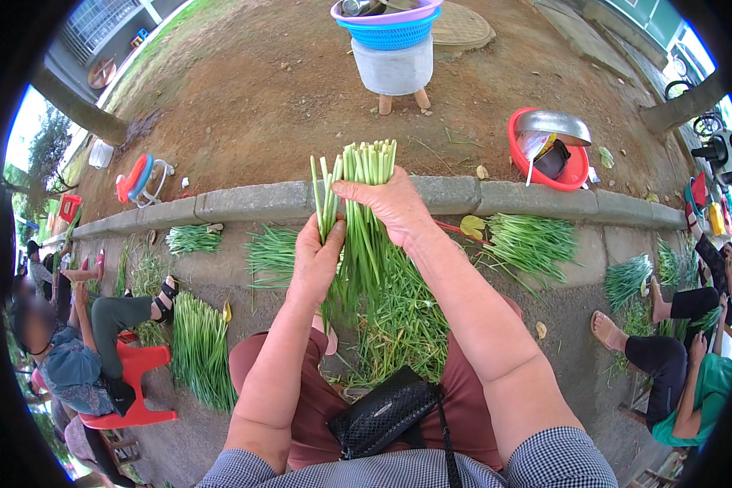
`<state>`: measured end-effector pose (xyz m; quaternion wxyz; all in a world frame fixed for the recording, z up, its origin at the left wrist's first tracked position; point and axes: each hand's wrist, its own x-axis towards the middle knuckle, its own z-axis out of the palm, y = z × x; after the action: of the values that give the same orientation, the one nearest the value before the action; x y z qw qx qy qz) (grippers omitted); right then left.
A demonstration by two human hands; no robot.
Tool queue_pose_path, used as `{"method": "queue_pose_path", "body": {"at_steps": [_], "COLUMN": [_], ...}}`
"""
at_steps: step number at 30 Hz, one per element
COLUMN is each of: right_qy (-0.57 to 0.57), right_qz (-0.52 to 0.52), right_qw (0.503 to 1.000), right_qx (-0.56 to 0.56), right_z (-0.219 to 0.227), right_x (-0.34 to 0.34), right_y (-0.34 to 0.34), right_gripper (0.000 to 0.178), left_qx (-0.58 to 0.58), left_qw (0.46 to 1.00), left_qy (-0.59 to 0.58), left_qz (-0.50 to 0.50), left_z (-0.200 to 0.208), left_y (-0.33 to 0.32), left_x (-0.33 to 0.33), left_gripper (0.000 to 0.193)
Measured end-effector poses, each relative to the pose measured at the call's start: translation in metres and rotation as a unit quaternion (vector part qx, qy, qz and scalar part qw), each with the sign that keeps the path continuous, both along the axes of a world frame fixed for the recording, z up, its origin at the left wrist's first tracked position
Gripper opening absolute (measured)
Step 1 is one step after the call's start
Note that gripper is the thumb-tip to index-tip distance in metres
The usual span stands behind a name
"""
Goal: The person sorts a bunch of green onions by hand, picking individual stalks from the group, cleaning off loose layers, and placing them into a new bundle.
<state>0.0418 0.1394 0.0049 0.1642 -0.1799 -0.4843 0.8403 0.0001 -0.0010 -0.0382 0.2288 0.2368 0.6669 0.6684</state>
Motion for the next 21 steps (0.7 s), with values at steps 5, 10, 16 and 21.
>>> {"method": "queue_pose_path", "body": {"at_steps": [5,10,16,21], "right_qy": [0.0,-0.005,0.015,0.001], "right_qz": [-0.005,-0.014,0.041,0.041], "right_qw": [1.0,1.0,0.994,0.997], "right_qx": [-0.001,0.024,-0.103,-0.06], "right_z": [0.002,-0.005,0.004,0.004], "right_x": [0.001,0.001,0.01,0.014], "right_y": [0.001,0.008,0.029,0.046], "right_gripper": [0.023,0.024,0.028,0.027], "left_qx": [-0.007,0.007,0.033,0.02], "left_qw": [0.995,0.981,0.97,0.977], "left_qy": [-0.098,-0.195,-0.224,-0.211], "left_qz": [-0.017,-0.003,0.085,0.023], "left_z": [0.014,0.02,0.019,0.035], "left_y": [0.0,-0.005,-0.014,-0.024], "left_x": [0.003,-0.003,-0.019,-0.026], "left_gripper": [0.018,0.022,0.022,0.017]}}
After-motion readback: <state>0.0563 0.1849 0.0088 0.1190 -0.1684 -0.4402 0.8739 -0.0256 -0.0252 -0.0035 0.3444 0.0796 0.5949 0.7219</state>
